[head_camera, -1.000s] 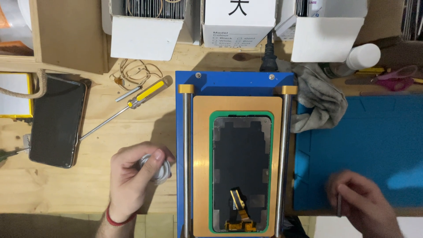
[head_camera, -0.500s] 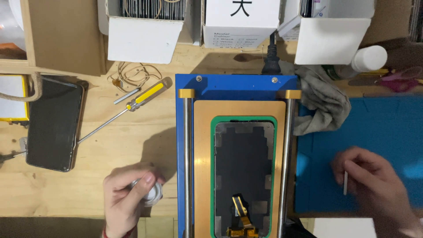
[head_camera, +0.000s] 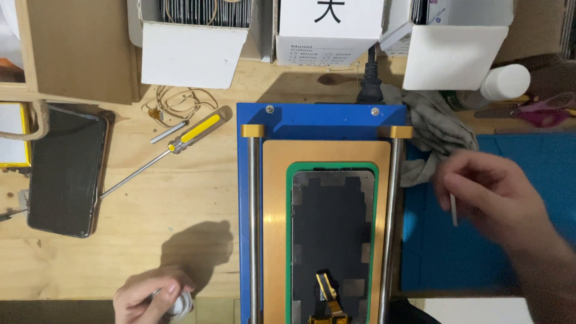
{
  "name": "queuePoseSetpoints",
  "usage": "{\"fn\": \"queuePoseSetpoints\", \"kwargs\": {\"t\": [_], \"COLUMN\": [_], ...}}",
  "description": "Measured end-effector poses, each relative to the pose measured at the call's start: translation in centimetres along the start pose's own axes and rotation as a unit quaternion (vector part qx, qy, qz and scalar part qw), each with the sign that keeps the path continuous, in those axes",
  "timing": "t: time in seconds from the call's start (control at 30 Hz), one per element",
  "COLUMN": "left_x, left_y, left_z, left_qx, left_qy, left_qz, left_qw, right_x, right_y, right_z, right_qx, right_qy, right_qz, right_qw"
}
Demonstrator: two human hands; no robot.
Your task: Separating the glass layer from a mobile phone LCD screen using a thin wire and a heating separator machine.
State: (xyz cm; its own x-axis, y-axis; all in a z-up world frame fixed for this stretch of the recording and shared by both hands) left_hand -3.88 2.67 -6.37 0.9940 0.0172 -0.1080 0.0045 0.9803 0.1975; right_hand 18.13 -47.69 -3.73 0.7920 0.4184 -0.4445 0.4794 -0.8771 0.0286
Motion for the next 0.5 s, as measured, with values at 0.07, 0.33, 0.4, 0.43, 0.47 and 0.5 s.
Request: {"fn": "queuePoseSetpoints", "kwargs": {"t": [0.07, 0.33, 0.4, 0.43, 0.47, 0.5], "left_x": [-0.9, -4.4, -4.7, -5.1, -5.5, -5.9], "left_y": [-0.1, 2.1, 2.3, 2.3, 2.4, 2.4], "left_z": [-0.5, -2.2, -2.2, -2.4, -2.6, -2.7], "left_qx": [-0.003, 0.092, 0.127, 0.127, 0.136, 0.145], "left_qy": [-0.01, 0.062, 0.091, 0.092, 0.08, 0.069], "left_qz": [0.018, 0.0, -0.02, -0.02, -0.011, -0.002], "left_qw": [1.0, 0.994, 0.988, 0.987, 0.987, 0.987], "right_x": [1.1, 3.6, 3.9, 4.0, 4.0, 4.1], "right_y": [-0.3, -2.1, -2.1, -2.2, -2.2, -2.3], "right_z": [-1.3, -5.1, -5.5, -5.7, -5.9, -6.1], "right_qx": [-0.016, -0.047, -0.076, -0.075, -0.084, -0.094], "right_qy": [-0.001, 0.017, 0.019, 0.019, 0.021, 0.023], "right_qz": [-0.014, -0.022, -0.041, -0.041, -0.046, -0.051], "right_qw": [1.0, 0.999, 0.996, 0.996, 0.995, 0.994]}}
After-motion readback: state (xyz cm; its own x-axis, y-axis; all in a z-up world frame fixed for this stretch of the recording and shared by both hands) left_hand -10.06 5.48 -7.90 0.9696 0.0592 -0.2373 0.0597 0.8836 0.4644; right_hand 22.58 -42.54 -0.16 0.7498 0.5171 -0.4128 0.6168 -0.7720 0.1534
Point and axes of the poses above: each hand's wrist, its own x-axis towards the middle knuckle, its own y-axis out of the back of the hand, z = x × y, the point moved 2 cm from there along x, towards the middle knuckle, and after that the axes turned 5 degrees about -z, right-handed, at the moved point
